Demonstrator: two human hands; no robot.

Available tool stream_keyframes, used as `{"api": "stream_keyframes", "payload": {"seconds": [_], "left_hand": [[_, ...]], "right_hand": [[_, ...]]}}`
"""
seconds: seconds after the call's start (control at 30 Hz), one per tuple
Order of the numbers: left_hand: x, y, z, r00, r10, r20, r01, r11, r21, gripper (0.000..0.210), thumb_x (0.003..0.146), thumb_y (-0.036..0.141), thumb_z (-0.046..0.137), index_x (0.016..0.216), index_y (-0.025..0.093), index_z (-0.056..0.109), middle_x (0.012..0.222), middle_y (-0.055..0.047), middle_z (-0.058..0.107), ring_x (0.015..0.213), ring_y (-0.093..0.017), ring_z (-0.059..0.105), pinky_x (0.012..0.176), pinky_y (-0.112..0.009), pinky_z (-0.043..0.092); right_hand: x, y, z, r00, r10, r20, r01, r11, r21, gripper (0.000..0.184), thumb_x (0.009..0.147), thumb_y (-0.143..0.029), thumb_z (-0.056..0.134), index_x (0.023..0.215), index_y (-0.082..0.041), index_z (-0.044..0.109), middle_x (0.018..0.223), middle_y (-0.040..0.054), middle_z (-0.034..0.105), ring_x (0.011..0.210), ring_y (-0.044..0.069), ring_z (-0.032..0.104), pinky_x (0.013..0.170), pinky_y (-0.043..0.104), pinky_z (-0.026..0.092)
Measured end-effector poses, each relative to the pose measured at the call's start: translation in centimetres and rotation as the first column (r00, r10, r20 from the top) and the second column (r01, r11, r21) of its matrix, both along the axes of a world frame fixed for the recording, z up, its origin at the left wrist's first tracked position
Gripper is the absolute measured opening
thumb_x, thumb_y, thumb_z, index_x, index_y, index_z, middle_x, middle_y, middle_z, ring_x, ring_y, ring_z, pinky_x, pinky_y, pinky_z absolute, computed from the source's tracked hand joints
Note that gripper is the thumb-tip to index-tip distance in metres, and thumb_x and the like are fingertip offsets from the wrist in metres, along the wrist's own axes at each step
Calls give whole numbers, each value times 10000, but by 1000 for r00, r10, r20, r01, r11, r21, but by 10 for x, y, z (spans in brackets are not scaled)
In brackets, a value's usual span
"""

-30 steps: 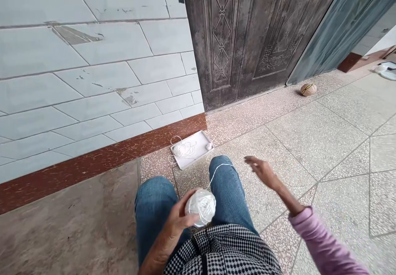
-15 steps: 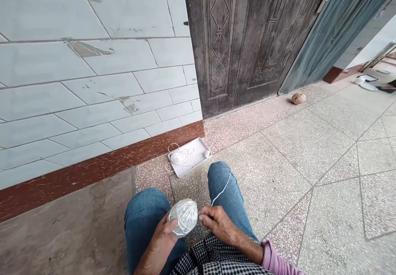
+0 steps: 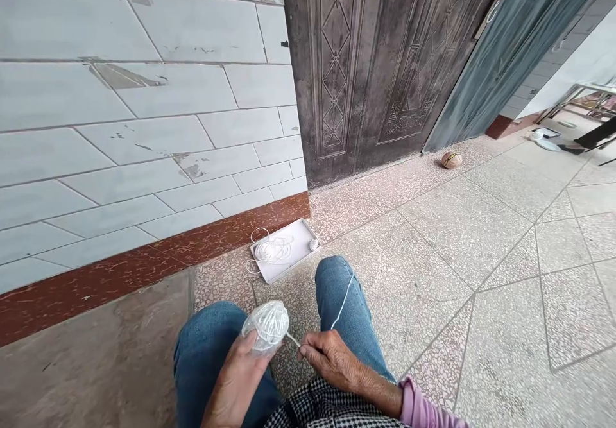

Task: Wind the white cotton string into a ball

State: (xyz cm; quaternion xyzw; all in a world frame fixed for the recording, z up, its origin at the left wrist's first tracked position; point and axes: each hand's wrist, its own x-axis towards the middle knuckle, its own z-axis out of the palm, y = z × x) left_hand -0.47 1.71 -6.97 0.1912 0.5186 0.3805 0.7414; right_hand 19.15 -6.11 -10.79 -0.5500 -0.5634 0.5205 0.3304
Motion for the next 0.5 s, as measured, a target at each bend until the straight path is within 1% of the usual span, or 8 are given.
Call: {"api": "stream_keyframes", "payload": {"seconds": [0.07, 0.13, 0.2, 0.23, 0.3, 0.37, 0.43, 0.5], "left_hand": [[9, 6, 5, 985, -32, -170, 54, 991, 121, 652, 567, 408, 1026, 1145, 211, 799, 1167, -100, 825, 1265, -400, 726, 1037, -434, 639], [18, 11, 8, 926, -42, -376, 139, 962, 235, 657, 498, 348, 1039, 1097, 218, 804, 1148, -105, 813, 1276, -436, 708, 1054, -447, 620], [25, 14, 6, 851, -82, -519, 262, 922, 284, 637, 477, 326, 1035, 1069, 238, 819, 1180, -118, 807, 1348, -471, 663, 1137, -485, 571], [28, 14, 3, 824, -145, -547, 340, 899, 274, 615, 483, 349, 1032, 1053, 244, 827, 1182, -125, 809, 1356, -484, 656, 1169, -512, 546], [31, 11, -4, 801, -325, -502, 491, 837, 241, 576, 529, 464, 1012, 1031, 242, 837, 1153, -140, 821, 1305, -502, 680, 1183, -563, 523], [33, 4, -10, 794, -482, -370, 580, 784, 221, 576, 591, 603, 966, 1010, 227, 843, 1106, -155, 828, 1237, -501, 710, 1156, -581, 532], [34, -7, -11, 811, -530, -248, 579, 789, 205, 613, 638, 681, 931, 1029, 216, 847, 1103, -161, 825, 1220, -482, 718, 1123, -560, 550], [35, -17, -7, 836, -527, -153, 548, 817, 179, 683, 633, 695, 949, 1102, 209, 846, 1123, -163, 819, 1194, -460, 724, 1068, -531, 574]], "right_hand": [[-1, -1, 7, 992, 65, 107, -71, 996, 56, 246, 1060, -291, 600, 833, -210, 651, 745, -24, 589, 712, 140, 547, 717, 252, 426], [4, -1, 19, 964, 133, 231, -164, 979, 123, 273, 1059, -329, 608, 805, -230, 603, 737, -18, 592, 695, 156, 533, 709, 282, 418], [16, 3, 33, 940, 154, 304, -220, 955, 199, 321, 1098, -372, 541, 805, -250, 587, 761, -5, 626, 696, 180, 543, 718, 315, 425], [25, 6, 40, 941, 141, 307, -220, 946, 238, 358, 1122, -398, 493, 810, -254, 593, 789, 4, 650, 713, 191, 562, 730, 328, 432], [44, 11, 50, 962, 83, 260, -160, 943, 293, 445, 1154, -462, 416, 814, -248, 608, 824, 23, 671, 746, 200, 585, 739, 339, 439], [61, 16, 53, 990, 31, 139, -68, 959, 274, 513, 1137, -577, 455, 798, -226, 614, 793, 27, 642, 739, 187, 577, 713, 327, 432], [70, 19, 47, 998, -4, -60, 15, 983, 181, 587, 1078, -715, 529, 802, -206, 623, 758, 9, 602, 710, 159, 543, 679, 298, 423], [70, 21, 35, 970, -35, -242, 57, 995, 84, 651, 1009, -817, 582, 828, -193, 626, 739, -15, 563, 686, 133, 496, 657, 271, 414]]}}
